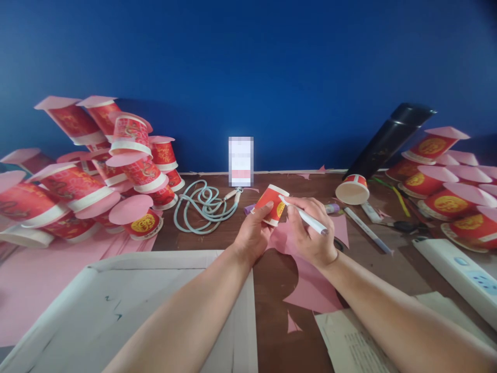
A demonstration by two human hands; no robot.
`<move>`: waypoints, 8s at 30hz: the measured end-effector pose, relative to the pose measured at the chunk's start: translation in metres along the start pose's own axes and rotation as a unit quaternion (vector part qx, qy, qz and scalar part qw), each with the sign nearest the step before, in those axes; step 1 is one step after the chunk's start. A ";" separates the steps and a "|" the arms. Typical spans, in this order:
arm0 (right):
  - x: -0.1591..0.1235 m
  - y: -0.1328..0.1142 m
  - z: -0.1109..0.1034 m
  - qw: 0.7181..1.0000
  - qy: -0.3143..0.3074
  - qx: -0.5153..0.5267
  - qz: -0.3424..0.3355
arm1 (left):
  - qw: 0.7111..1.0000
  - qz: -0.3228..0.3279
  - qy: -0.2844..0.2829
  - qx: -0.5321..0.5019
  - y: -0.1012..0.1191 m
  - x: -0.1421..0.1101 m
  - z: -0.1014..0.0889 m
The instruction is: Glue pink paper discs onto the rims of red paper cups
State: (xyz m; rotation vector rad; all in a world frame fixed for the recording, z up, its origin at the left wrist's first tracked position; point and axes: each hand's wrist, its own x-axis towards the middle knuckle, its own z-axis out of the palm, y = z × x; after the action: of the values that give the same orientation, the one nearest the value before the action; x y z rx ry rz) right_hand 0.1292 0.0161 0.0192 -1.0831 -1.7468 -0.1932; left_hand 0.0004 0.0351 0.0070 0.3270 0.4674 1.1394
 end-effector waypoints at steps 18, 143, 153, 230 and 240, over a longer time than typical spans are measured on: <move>0.000 -0.001 0.000 1.000 0.001 -0.006 -0.002 | 0.999 0.018 0.035 -0.013 0.002 0.000 0.000; -0.002 -0.001 0.000 1.000 -0.002 -0.004 -0.006 | 0.997 0.034 0.060 -0.023 0.004 0.002 -0.001; -0.002 0.000 0.001 1.000 -0.010 -0.008 0.001 | 0.997 0.038 0.070 -0.023 0.003 0.001 0.000; -0.003 0.015 0.019 0.872 0.015 0.305 0.383 | 0.986 -0.010 -0.115 0.117 -0.008 -0.013 0.013; -0.006 0.015 0.013 0.970 0.039 0.136 0.200 | 0.999 0.043 0.019 0.021 -0.002 -0.002 0.006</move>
State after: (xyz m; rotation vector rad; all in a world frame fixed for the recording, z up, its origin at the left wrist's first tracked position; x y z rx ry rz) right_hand 0.1314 0.0291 0.0035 -1.1778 -1.4010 0.2456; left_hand 0.0044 0.0324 0.0115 0.3654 0.5140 1.2231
